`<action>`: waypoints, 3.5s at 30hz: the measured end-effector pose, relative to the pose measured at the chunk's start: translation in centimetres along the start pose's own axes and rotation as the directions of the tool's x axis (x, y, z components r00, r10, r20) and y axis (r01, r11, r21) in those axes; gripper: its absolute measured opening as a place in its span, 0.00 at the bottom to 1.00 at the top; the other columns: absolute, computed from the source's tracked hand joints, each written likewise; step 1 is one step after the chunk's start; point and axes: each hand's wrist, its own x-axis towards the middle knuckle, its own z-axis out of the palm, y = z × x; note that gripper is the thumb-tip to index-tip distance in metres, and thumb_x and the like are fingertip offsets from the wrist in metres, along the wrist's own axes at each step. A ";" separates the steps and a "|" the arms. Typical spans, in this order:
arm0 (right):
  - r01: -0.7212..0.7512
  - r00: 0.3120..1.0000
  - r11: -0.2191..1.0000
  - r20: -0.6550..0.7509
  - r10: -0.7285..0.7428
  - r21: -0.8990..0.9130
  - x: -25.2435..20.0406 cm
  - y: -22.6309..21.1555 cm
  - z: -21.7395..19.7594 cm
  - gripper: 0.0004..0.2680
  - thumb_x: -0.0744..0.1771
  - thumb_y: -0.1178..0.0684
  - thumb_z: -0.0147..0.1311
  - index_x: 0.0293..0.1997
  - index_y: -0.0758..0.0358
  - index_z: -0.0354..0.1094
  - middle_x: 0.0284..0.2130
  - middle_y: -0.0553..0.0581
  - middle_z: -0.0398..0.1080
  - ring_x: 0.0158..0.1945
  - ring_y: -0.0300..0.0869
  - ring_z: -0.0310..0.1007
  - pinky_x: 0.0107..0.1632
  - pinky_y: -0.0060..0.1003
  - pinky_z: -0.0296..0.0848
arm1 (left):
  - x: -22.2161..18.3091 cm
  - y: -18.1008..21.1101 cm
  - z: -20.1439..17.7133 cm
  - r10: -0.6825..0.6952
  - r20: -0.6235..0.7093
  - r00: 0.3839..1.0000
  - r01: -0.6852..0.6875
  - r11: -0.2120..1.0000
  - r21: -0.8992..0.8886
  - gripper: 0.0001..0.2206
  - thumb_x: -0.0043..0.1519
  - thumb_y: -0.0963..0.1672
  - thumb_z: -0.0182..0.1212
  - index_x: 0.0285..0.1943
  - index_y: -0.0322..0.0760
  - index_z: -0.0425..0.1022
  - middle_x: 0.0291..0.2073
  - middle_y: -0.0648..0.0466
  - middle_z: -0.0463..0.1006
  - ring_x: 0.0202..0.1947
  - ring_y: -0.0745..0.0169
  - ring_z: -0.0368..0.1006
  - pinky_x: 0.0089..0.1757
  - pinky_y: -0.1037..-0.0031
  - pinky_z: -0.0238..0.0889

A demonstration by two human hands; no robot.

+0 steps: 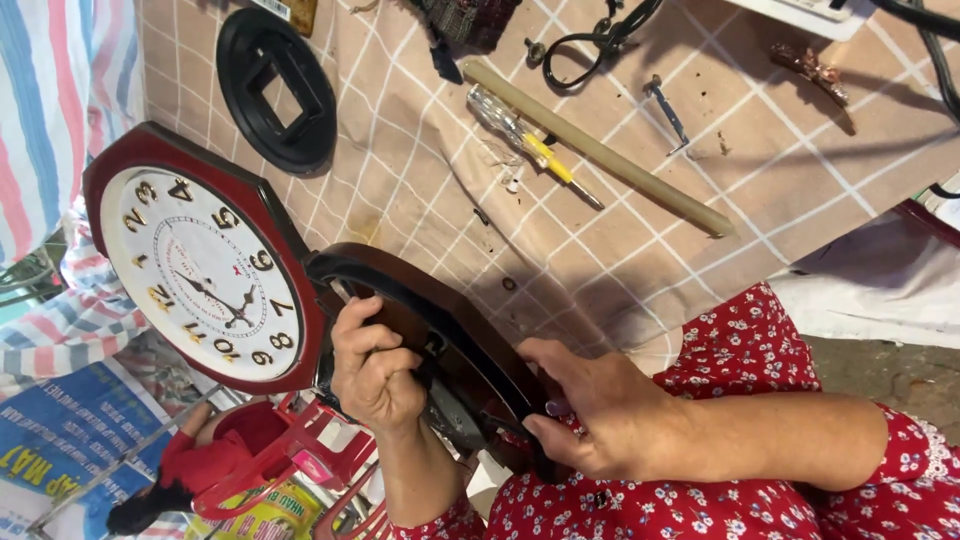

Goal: Disassembling a nautical-themed clock and inspecting electronic circuit boards using a screwdriver and multimeter.

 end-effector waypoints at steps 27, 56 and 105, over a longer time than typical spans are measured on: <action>-0.238 0.931 0.966 -0.307 0.198 -0.097 1.5 1.6 -0.8 0.17 0.58 0.53 0.48 0.52 0.56 0.57 0.28 0.64 0.70 0.33 0.57 0.71 0.33 0.51 0.68 | 0.4 -3.9 2.1 0.114 -0.045 0.992 -0.109 0.988 0.109 0.12 0.50 0.34 0.45 0.16 0.41 0.62 0.25 0.57 0.64 0.41 0.50 0.69 0.47 0.57 0.53; -0.366 0.894 0.549 -0.447 -0.016 -0.752 0.5 -6.1 0.8 0.15 0.61 0.50 0.44 0.54 0.53 0.57 0.29 0.64 0.69 0.35 0.61 0.68 0.38 0.54 0.66 | -11.9 -3.3 -2.9 -0.069 -0.023 0.997 0.071 0.992 0.100 0.15 0.57 0.46 0.48 0.52 0.42 0.66 0.55 0.51 0.61 0.57 0.53 0.55 0.55 0.60 0.42; 0.398 0.854 0.622 0.025 -0.519 -0.674 10.3 -8.2 4.6 0.11 0.65 0.50 0.40 0.38 0.68 0.66 0.22 0.56 0.64 0.26 0.44 0.64 0.30 0.30 0.67 | -19.5 0.2 -4.6 -0.920 0.135 0.368 0.671 0.162 -0.723 0.17 0.48 0.43 0.64 0.42 0.23 0.72 0.37 0.37 0.74 0.41 0.52 0.69 0.42 0.61 0.62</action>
